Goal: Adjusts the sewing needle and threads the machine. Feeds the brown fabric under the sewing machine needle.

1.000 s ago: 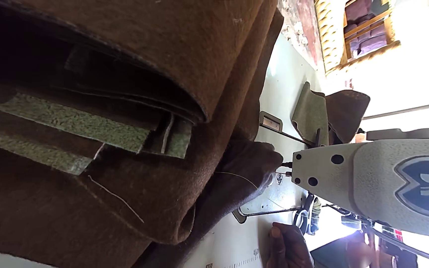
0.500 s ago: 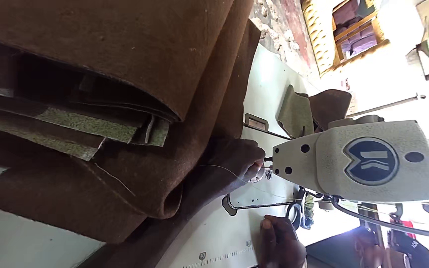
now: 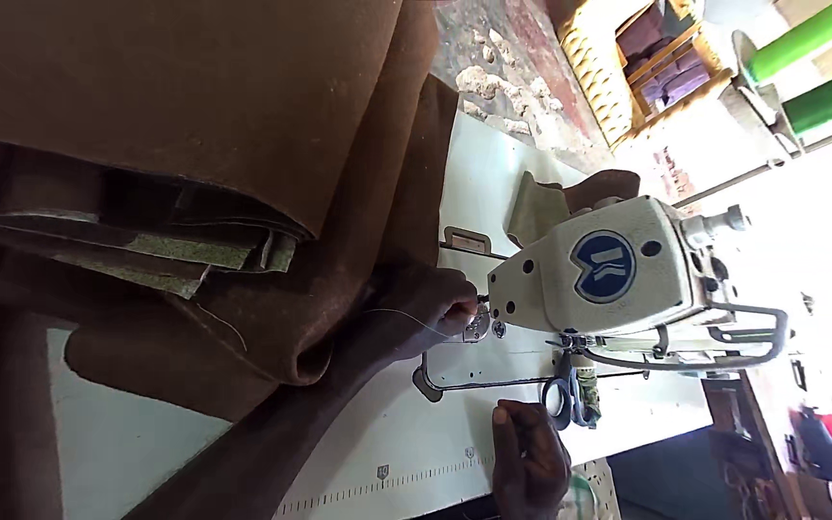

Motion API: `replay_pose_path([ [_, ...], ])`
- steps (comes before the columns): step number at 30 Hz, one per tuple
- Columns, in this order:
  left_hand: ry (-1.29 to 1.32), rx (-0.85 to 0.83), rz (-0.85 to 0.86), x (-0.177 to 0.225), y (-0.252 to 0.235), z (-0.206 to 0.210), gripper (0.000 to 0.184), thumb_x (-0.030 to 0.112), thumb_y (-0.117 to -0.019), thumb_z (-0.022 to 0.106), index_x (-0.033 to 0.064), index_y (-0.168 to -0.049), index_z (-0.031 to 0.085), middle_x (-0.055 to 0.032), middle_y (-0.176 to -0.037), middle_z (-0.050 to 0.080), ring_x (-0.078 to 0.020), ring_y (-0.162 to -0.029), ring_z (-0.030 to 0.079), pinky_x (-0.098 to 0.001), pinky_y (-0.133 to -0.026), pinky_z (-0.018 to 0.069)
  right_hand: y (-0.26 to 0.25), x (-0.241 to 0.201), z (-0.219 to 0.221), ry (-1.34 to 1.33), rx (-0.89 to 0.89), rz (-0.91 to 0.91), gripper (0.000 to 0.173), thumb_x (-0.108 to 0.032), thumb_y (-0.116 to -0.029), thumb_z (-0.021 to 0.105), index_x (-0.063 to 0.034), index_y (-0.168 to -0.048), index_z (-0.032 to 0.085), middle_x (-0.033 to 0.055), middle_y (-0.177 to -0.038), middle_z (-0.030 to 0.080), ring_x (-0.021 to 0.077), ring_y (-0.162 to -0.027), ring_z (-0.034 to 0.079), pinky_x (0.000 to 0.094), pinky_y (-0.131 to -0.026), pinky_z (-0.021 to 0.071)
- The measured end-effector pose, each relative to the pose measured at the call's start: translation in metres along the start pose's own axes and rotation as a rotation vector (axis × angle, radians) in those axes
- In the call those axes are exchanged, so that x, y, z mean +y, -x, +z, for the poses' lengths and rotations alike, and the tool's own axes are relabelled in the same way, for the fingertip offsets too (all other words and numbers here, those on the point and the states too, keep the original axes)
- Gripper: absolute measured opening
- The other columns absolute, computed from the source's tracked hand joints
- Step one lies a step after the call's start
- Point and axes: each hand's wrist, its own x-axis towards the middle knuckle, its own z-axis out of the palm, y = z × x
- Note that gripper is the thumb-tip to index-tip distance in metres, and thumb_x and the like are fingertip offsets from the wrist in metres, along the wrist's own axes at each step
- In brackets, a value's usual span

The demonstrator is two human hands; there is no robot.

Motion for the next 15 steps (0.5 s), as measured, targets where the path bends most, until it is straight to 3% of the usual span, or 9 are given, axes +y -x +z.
replay_pose_path([
  [9, 0.029, -0.006, -0.025, 0.008, -0.001, -0.005, 0.013, 0.032, -0.0955, 0.067, 0.0229, -0.096, 0.077, 0.0105, -0.086, 0.066, -0.0019, -0.076, 0.062, -0.0256, -0.070, 0.0537, 0.000, 0.000, 0.000, 0.017, -0.007, 0.008, 0.016, -0.015, -0.0961, 0.067, 0.0000, -0.098, 0.072, 0.0016, -0.084, 0.065, 0.0018, -0.060, 0.058, 0.0152, -0.051, 0.0524],
  [12, 0.047, -0.016, -0.052, 0.009, -0.002, -0.007, 0.013, 0.034, -0.0948, 0.068, 0.0246, -0.095, 0.077, 0.0117, -0.084, 0.066, -0.0012, -0.075, 0.062, -0.0254, -0.069, 0.0542, -0.011, -0.002, -0.001, 0.000, -0.064, 0.116, 0.017, -0.015, -0.0954, 0.069, -0.0006, -0.103, 0.073, 0.0016, -0.084, 0.067, 0.0046, -0.057, 0.057, 0.0189, -0.048, 0.0512],
  [15, 0.070, -0.025, -0.039, 0.011, -0.004, -0.010, 0.014, 0.032, -0.0959, 0.066, 0.0228, -0.096, 0.077, 0.0107, -0.084, 0.066, -0.0013, -0.074, 0.062, -0.0242, -0.068, 0.0538, -0.041, -0.003, 0.007, -0.056, -0.107, 0.212, 0.016, -0.014, -0.0952, 0.069, -0.0042, -0.108, 0.073, 0.0019, -0.083, 0.069, 0.0100, -0.059, 0.061, 0.0250, -0.051, 0.0547],
])
